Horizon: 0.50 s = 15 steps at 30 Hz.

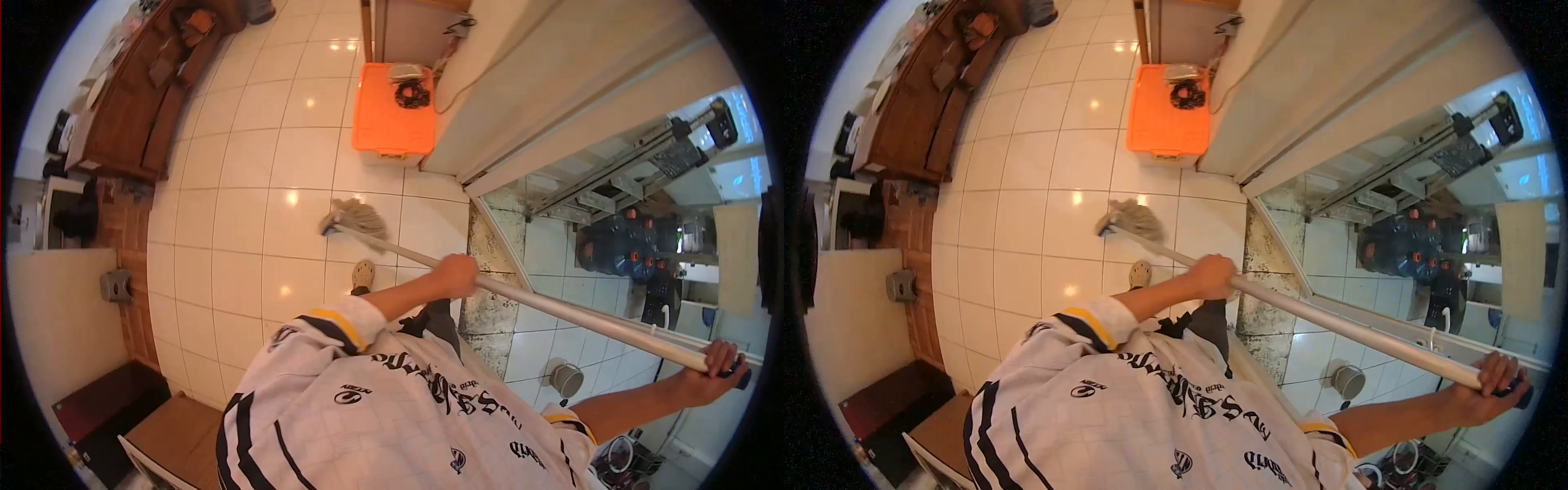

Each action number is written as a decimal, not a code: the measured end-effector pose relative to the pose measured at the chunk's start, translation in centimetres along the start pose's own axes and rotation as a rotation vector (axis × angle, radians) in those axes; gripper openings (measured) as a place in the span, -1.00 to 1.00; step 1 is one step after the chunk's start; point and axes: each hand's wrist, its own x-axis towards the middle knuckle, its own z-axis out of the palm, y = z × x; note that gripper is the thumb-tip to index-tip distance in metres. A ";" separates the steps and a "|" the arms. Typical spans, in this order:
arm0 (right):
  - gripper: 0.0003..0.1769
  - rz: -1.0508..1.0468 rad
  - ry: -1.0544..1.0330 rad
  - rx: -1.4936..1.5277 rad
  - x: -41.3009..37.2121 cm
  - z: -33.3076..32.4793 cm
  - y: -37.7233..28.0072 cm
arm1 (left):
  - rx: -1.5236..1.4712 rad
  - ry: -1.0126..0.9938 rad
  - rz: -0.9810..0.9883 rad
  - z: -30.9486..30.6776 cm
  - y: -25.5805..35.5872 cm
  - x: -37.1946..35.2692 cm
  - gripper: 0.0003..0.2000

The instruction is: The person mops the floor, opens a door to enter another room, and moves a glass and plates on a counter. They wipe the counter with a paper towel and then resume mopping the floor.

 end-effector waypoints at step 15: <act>-0.66 0.354 0.160 0.302 -13.2 4.4 -0.3 | 0.140 0.683 -0.147 -6.5 -3.9 -28.1 -0.77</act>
